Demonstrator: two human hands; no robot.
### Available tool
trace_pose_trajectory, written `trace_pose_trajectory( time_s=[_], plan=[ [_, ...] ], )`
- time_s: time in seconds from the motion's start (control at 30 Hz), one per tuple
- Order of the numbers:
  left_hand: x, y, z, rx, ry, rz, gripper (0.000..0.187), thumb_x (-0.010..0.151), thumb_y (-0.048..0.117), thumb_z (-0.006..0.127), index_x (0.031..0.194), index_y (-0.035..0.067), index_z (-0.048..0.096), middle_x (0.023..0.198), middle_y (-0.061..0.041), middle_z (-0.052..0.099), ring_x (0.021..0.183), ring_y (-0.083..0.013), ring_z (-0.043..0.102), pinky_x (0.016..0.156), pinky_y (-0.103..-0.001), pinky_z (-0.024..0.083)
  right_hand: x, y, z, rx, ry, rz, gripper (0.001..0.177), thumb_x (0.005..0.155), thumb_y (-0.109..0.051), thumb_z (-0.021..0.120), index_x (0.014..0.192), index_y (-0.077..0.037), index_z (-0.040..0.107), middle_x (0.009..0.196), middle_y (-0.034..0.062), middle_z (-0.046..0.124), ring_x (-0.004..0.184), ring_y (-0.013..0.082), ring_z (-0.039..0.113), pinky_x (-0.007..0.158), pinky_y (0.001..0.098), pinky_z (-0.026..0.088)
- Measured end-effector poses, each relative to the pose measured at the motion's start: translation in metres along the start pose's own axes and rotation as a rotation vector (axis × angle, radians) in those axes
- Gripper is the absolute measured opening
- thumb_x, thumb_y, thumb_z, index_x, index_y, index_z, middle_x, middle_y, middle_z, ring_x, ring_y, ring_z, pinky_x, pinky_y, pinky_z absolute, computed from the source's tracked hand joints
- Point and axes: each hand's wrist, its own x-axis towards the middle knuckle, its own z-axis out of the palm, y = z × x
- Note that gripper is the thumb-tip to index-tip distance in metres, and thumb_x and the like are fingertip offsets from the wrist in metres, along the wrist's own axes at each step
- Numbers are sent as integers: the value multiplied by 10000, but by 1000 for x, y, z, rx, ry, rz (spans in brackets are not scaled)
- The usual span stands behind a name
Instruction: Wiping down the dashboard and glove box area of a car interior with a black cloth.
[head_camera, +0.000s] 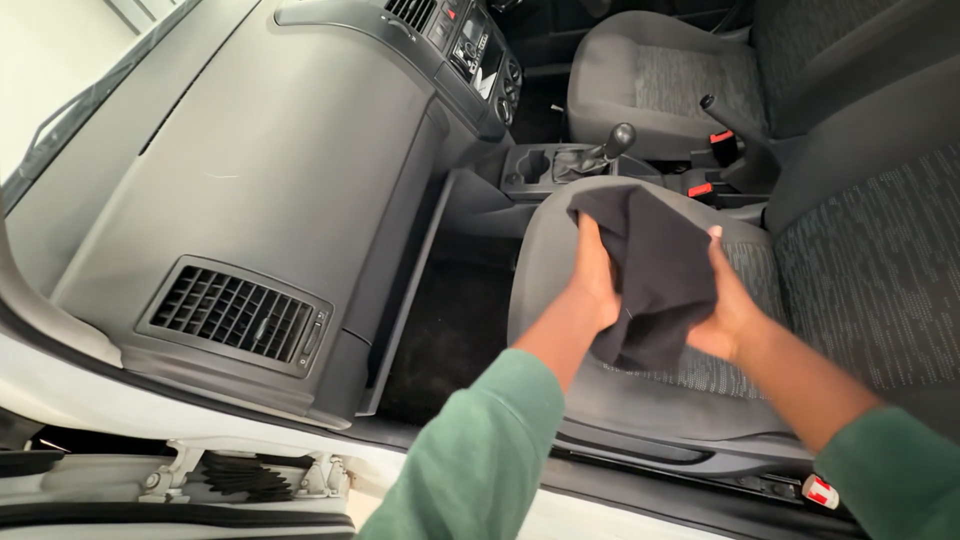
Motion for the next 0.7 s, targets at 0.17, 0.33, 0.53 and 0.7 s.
trace_pose_trajectory(
  time_s=[0.17,0.33,0.53,0.7],
  plan=[
    [7,-11,-23,-15,36,-64,918,883,851,352,1440,153,562,1430,-120,598,1285,-286,580,1091,-465,462,-17,5,16,100,66,-14,698,938,-671,413,1429,-192,542,1443,9,602,1339,238,544,1142,510,372],
    [31,-18,-61,51,113,-153,772,917,729,467,1376,130,628,1366,-98,655,1219,-266,627,1043,-454,500,65,18,-56,155,15,-40,492,982,-394,505,1339,-74,613,1372,114,690,1228,281,669,1098,494,477],
    [35,-31,-95,299,770,218,624,811,381,674,1305,9,597,1224,-166,656,1091,-353,686,899,-561,522,35,-5,-20,-36,206,-325,371,971,-270,612,1313,-133,579,1327,49,663,1178,211,669,1020,443,553],
    [-11,-23,-35,412,610,131,910,863,639,700,1618,305,316,1514,3,452,1280,-220,464,882,-692,430,19,-9,17,5,-35,-213,387,962,-295,622,1309,-126,603,1246,63,699,1120,232,684,993,455,551]
  ],
)
